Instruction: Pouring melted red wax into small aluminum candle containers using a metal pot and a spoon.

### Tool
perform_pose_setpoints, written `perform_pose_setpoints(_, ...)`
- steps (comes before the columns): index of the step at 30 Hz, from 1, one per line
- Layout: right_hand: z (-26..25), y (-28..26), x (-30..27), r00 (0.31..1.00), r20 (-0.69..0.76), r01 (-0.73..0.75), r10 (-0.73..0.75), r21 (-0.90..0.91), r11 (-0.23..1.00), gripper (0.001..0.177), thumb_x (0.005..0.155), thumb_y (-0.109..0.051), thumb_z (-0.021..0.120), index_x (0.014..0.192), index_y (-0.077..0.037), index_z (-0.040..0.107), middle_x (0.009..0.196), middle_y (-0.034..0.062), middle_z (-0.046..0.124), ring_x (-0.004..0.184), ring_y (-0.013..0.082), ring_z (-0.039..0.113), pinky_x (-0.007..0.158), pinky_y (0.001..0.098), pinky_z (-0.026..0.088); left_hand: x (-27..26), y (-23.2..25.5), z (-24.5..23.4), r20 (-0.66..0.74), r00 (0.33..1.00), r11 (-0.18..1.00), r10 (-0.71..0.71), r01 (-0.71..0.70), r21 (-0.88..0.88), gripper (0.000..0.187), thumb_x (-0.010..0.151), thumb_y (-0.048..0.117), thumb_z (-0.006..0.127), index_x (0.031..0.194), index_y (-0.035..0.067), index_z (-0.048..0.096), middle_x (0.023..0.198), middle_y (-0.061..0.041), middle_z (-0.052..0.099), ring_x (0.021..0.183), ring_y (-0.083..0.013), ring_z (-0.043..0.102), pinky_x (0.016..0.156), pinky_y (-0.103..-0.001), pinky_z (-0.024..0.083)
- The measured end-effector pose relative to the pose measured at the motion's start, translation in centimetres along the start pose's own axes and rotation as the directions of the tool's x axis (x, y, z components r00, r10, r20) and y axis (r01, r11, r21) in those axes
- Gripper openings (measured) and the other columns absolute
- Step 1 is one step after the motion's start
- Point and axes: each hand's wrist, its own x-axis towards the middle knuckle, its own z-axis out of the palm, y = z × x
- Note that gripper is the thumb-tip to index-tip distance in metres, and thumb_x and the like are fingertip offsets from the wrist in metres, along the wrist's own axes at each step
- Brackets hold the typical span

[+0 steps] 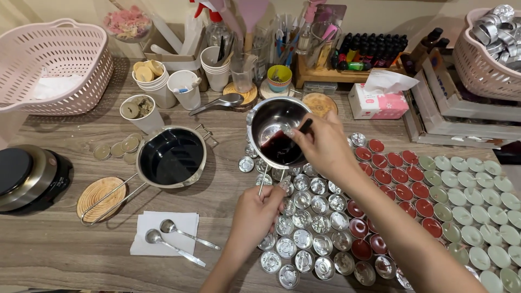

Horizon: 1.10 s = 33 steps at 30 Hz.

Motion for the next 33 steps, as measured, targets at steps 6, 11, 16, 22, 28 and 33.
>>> perform_pose_setpoints(6, 0.6, 0.2, -0.4, 0.998, -0.024, -0.055, 0.057, 0.069, 0.996, 0.023, 0.094, -0.028, 0.07, 0.095, -0.005, 0.07, 0.083, 0.011, 0.05, 0.081, 0.0244, 0.049, 0.072, 0.0414, 0.045, -0.2, 0.4, 0.2, -0.008, 1.0, 1.0, -0.015, 0.015, 0.027, 0.044, 0.096, 0.032, 0.064, 0.062, 0.005, 0.061, 0.046, 0.0, 0.052, 0.035, -0.0075, 0.046, 0.035, -0.025, 0.037)
perform_pose_setpoints(11, -0.6, 1.3, -0.4, 0.988, -0.143, -0.049, 0.064, 0.108, 0.993, 0.025, 0.097, -0.031, 0.069, 0.099, -0.006, 0.072, 0.085, 0.0099, 0.051, 0.078, 0.0222, 0.051, 0.069, 0.0389, 0.043, 0.3, -0.3, -0.2, 0.007, 1.0, 1.0, 0.005, -0.005, -0.015, 0.042, 0.096, 0.03, 0.065, 0.063, 0.004, 0.061, 0.047, 0.0, 0.053, 0.036, -0.007, 0.047, 0.035, -0.025, 0.037)
perform_pose_setpoints(16, -2.0, 3.7, 0.7, 0.98, -0.194, -0.01, 0.034, 0.124, 0.992, 0.028, 0.098, -0.032, 0.07, 0.098, -0.004, 0.072, 0.079, 0.0067, 0.054, 0.074, 0.0175, 0.049, 0.064, 0.0335, 0.04, 0.6, 0.1, -0.3, 0.006, 1.0, 1.0, 0.015, -0.015, -0.023, 0.044, 0.096, 0.033, 0.065, 0.063, 0.005, 0.062, 0.048, 0.0, 0.054, 0.036, -0.0069, 0.047, 0.035, -0.025, 0.037)
perform_pose_setpoints(22, -3.1, 7.2, 1.4, 0.959, -0.247, -0.024, 0.139, 0.417, 0.908, 0.029, 0.102, -0.034, 0.069, 0.088, -0.008, 0.065, 0.076, -0.0079, 0.058, 0.066, 0.0056, 0.046, 0.058, 0.0241, 0.037, 1.4, -0.3, -0.8, 0.004, 1.0, 1.0, 0.0, 0.0, -0.029, 0.045, 0.095, 0.034, 0.065, 0.062, 0.004, 0.06, 0.047, 0.0, 0.051, 0.034, -0.0087, 0.045, 0.034, -0.026, 0.035)
perform_pose_setpoints(28, -1.0, 10.8, 1.6, 0.912, -0.326, -0.125, 0.247, 0.354, 0.927, 0.027, 0.1, -0.032, 0.069, 0.089, -0.008, 0.065, 0.075, -0.0048, 0.056, 0.066, 0.0084, 0.045, 0.059, 0.0294, 0.037, 1.3, -0.2, -1.5, -0.03, 0.999, 0.999, -0.033, 0.032, -0.043, 0.045, 0.095, 0.036, 0.065, 0.063, 0.005, 0.06, 0.049, 0.001, 0.05, 0.037, -0.0073, 0.044, 0.035, -0.025, 0.035)
perform_pose_setpoints(33, 2.6, 13.3, 0.7, 0.923, -0.378, -0.077, 0.065, -0.015, 0.997, 0.037, 0.1, -0.03, 0.074, 0.082, 0.001, 0.062, 0.075, 0.012, 0.052, 0.075, 0.0286, 0.049, 0.067, 0.0443, 0.041, 1.2, -0.3, -1.9, -0.073, 0.997, 0.999, -0.034, 0.033, -0.009, 0.044, 0.094, 0.037, 0.067, 0.063, 0.006, 0.061, 0.048, 0.001, 0.05, 0.038, -0.0073, 0.045, 0.036, -0.025, 0.035)
